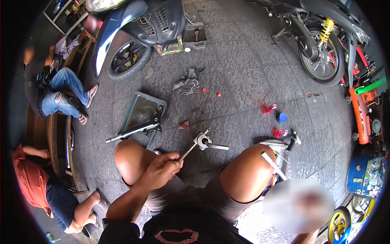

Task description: The person sits on the floor of a workshop and uses a T-handle wrench to tighten a nut on a cylindrical metal component. They repeatedly wipe the component with a rag and apply lubricant from a small red bottle while working on the part.

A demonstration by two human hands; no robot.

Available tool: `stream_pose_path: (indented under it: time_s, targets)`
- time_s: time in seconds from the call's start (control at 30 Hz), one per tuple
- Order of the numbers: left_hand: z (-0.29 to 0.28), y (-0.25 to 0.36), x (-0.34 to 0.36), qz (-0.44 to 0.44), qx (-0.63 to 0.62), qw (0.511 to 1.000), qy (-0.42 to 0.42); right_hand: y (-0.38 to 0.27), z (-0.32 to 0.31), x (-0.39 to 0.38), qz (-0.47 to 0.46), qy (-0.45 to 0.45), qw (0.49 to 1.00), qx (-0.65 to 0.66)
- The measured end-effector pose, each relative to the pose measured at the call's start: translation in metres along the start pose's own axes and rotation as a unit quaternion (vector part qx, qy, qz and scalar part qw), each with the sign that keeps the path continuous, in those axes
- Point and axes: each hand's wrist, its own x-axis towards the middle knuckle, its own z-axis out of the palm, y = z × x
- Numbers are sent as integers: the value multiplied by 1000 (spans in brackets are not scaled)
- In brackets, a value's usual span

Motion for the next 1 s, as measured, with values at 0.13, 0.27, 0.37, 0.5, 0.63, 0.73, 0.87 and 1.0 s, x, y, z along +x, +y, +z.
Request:
stream_pose_path:
  time_s: [0.13,0.27,0.37,0.5,0.63,0.73,0.87,1.0]
  targets:
    - [-4,8,1,26,31,999,-11,-46,4,19,7,-31,995,-99]
    - [-5,8,0,32,40,999,-14,-64,2,38,23,-72,989,-131]
    - [-6,9,0,42,50,998,-15,-73,4,48,16,-95,984,-152]
    - [-9,6,2,46,62,997,-20,-77,4,54,2,-99,982,-164]
    - [-9,11,4,40,75,996,-26,-85,4,57,3,-125,981,-150]
    - [-10,14,5,52,97,993,-42,-84,4,58,-8,-122,984,-128]
    - [-9,18,6,59,115,990,-53,-97,4,61,3,-137,976,-172]
    - [-10,22,7,56,117,990,-62,-103,2,60,8,-146,970,-194]
